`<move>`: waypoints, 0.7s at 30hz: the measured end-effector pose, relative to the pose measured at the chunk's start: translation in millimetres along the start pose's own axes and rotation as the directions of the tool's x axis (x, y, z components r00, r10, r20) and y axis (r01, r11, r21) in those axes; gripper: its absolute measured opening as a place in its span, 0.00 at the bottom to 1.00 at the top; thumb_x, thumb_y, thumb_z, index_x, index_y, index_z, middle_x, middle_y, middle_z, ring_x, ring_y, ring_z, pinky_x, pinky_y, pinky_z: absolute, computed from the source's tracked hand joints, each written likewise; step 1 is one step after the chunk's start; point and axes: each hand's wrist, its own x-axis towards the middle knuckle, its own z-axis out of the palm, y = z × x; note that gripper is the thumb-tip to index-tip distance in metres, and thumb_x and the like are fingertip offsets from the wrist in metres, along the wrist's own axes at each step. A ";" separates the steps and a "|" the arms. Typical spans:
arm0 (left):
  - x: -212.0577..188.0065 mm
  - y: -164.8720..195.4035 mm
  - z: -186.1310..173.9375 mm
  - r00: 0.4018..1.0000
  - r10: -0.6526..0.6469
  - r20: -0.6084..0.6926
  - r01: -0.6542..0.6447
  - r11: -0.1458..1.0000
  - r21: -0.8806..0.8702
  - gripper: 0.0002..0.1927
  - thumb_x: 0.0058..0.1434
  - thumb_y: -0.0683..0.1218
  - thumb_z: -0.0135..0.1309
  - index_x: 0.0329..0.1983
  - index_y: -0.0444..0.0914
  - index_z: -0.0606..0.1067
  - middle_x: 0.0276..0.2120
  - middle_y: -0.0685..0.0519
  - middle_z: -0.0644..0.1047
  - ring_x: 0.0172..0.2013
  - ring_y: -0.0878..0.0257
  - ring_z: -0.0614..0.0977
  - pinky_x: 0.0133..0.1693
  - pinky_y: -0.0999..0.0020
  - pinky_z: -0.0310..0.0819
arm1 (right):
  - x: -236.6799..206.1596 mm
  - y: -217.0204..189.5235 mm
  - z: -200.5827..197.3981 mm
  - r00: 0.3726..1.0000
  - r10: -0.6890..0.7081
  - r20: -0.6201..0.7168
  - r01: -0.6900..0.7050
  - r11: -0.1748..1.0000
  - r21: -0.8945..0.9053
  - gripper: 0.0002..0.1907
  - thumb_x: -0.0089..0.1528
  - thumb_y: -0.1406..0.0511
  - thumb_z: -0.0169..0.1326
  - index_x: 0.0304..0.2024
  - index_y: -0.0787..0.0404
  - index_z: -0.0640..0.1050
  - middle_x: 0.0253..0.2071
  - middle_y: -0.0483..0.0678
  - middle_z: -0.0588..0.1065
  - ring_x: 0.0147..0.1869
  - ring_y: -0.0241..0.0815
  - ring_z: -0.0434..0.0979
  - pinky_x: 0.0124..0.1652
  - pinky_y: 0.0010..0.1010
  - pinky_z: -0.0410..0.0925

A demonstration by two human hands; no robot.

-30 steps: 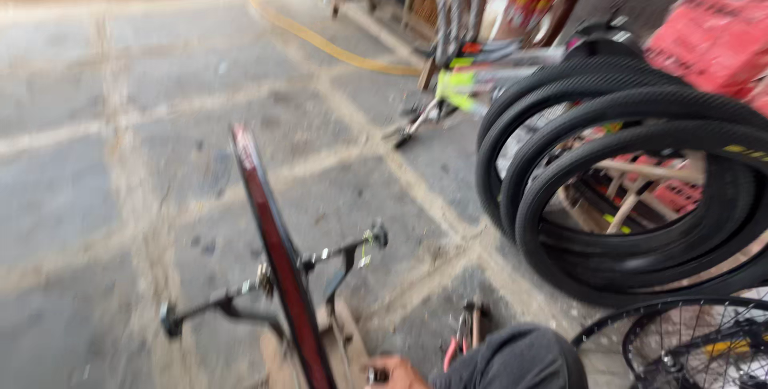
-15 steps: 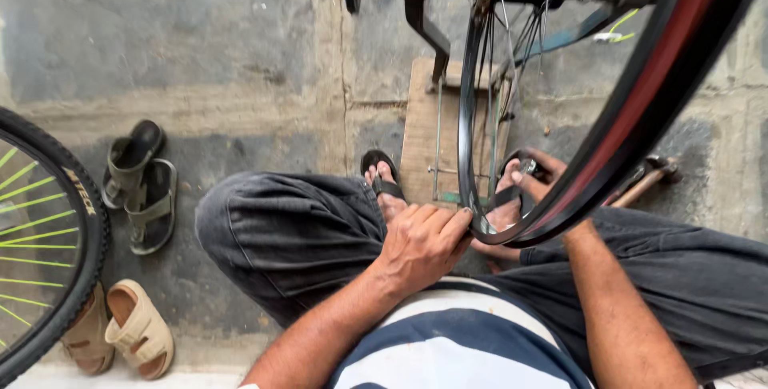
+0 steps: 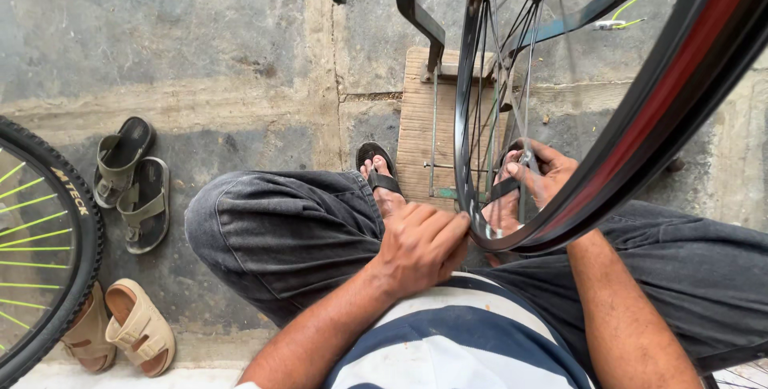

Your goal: The person sits on the floor in front of a bicycle wheel mounted on a truing stand. They spin the wheel, squeeze and press the rim and spokes by hand to check alignment, and work around the rim section by section, repositioning the wheel on the stand.

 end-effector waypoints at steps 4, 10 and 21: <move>1.9 6.3 -7.0 0.991 0.045 -0.128 -0.058 0.993 -0.099 0.17 0.59 0.42 0.66 0.48 0.33 0.76 0.39 0.48 0.80 0.38 0.55 0.81 0.43 0.61 0.74 | -0.4 -4.0 -0.8 1.000 -0.006 0.006 0.007 0.983 -0.181 0.26 0.61 0.68 0.60 0.63 0.67 0.75 0.46 0.49 0.80 0.48 0.34 0.79 0.50 0.26 0.73; -2.1 3.1 -0.4 0.996 0.005 -0.086 -0.008 0.999 -0.041 0.17 0.57 0.42 0.67 0.47 0.33 0.77 0.37 0.49 0.80 0.37 0.55 0.82 0.42 0.60 0.74 | 7.9 5.2 -3.1 0.993 0.113 0.028 -0.115 0.986 0.119 0.23 0.68 0.64 0.55 0.64 0.67 0.74 0.48 0.48 0.80 0.49 0.35 0.79 0.52 0.27 0.74; -0.9 -3.7 -6.8 0.999 0.007 -0.045 -0.014 0.988 -0.152 0.15 0.60 0.46 0.66 0.45 0.32 0.77 0.31 0.49 0.78 0.32 0.54 0.80 0.37 0.57 0.72 | -4.6 -15.2 6.8 0.999 -0.011 0.050 0.015 0.997 -0.072 0.18 0.66 0.70 0.58 0.58 0.69 0.76 0.47 0.51 0.80 0.51 0.36 0.79 0.54 0.28 0.73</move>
